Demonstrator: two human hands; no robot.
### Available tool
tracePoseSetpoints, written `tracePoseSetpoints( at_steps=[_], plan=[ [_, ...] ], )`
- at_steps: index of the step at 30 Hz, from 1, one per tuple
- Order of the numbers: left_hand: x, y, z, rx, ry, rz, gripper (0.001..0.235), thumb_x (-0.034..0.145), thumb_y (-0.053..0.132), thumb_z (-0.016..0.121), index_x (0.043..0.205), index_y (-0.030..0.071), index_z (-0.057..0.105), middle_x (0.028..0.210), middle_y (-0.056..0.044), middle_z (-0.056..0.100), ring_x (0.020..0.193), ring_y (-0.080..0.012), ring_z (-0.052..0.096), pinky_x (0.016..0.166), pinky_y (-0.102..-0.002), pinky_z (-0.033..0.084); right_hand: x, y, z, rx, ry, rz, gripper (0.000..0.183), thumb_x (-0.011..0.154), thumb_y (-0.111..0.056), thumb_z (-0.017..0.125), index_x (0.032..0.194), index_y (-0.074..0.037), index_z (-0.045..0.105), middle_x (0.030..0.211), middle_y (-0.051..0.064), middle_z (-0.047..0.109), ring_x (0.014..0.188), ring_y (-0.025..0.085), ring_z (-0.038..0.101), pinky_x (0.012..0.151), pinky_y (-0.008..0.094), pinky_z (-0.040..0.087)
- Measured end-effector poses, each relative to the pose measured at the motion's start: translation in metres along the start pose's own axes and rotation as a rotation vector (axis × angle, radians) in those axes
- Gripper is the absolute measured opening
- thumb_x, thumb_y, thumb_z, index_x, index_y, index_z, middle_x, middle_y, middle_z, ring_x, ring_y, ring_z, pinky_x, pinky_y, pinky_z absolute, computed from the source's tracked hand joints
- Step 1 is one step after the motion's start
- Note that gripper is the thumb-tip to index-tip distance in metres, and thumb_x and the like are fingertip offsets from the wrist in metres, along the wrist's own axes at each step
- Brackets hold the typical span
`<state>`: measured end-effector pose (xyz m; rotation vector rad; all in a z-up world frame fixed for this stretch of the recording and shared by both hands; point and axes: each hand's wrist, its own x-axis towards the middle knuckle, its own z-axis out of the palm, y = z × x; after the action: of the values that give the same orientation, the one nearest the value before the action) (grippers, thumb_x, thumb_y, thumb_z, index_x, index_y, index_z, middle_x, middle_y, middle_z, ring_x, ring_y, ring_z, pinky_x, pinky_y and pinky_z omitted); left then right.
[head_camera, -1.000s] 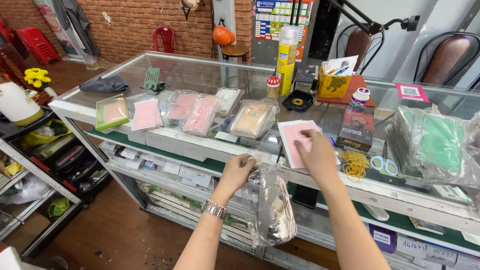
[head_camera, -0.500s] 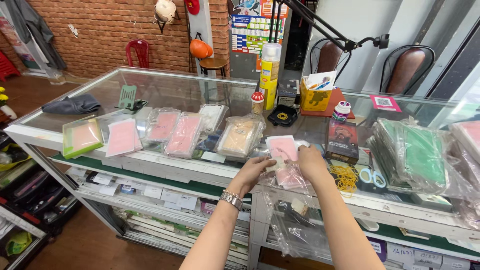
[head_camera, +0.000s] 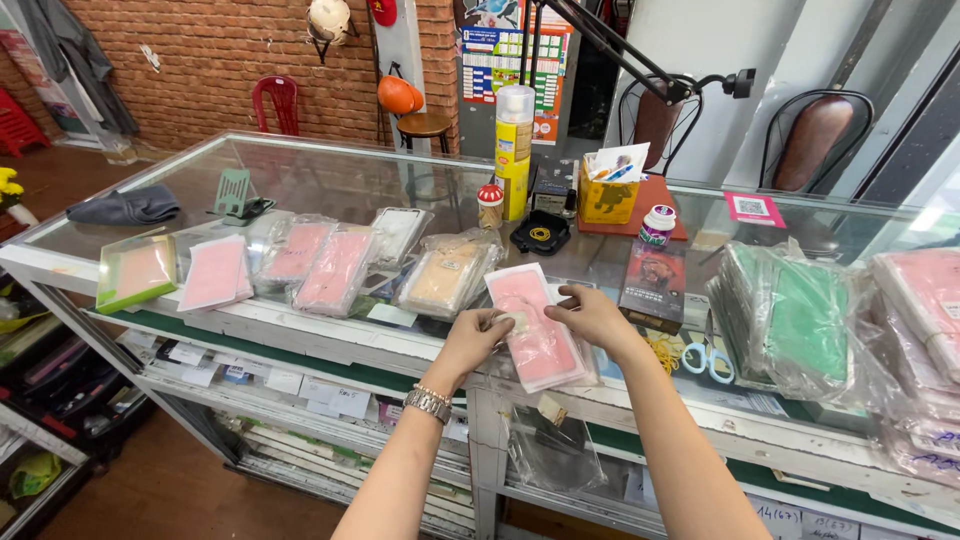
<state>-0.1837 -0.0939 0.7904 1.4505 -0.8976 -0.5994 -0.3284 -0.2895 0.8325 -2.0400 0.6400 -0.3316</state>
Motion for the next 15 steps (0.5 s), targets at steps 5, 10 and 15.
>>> tracePoseSetpoints(
  at_steps=[5,10,15],
  plan=[
    [-0.020,0.029,-0.004,0.030,-0.002,-0.006,0.032,0.094,0.024,0.069,0.112,-0.003,0.074,0.087,0.005,0.072,0.075,-0.0031,0.057,0.066,-0.023,0.046,0.007,-0.011,-0.005,0.211,-0.058,-0.029,0.062,0.080,-0.022,0.080,0.134,0.003,0.062,0.122,0.017,0.073,0.108,0.023,0.068,0.091,0.033,0.052],
    [-0.045,0.052,-0.024,0.176,0.076,-0.064,0.036,0.096,0.028,0.067,0.115,-0.002,0.075,0.083,0.002,0.069,0.073,-0.0056,0.053,0.064,-0.025,0.044,-0.022,-0.047,-0.043,0.673,0.250,-0.346,0.038,0.100,-0.010,0.068,0.131,0.001,0.048,0.125,0.013,0.066,0.111,0.020,0.065,0.100,0.041,0.053],
    [-0.058,0.059,-0.021,0.156,0.039,-0.078,0.036,0.097,0.028,0.067,0.116,-0.001,0.076,0.089,0.000,0.072,0.077,-0.0053,0.057,0.069,-0.024,0.047,-0.048,-0.080,-0.014,1.127,-0.105,-0.475,0.055,0.096,-0.006,0.065,0.147,-0.011,0.045,0.131,0.005,0.066,0.122,0.018,0.062,0.110,0.041,0.046]
  ],
)
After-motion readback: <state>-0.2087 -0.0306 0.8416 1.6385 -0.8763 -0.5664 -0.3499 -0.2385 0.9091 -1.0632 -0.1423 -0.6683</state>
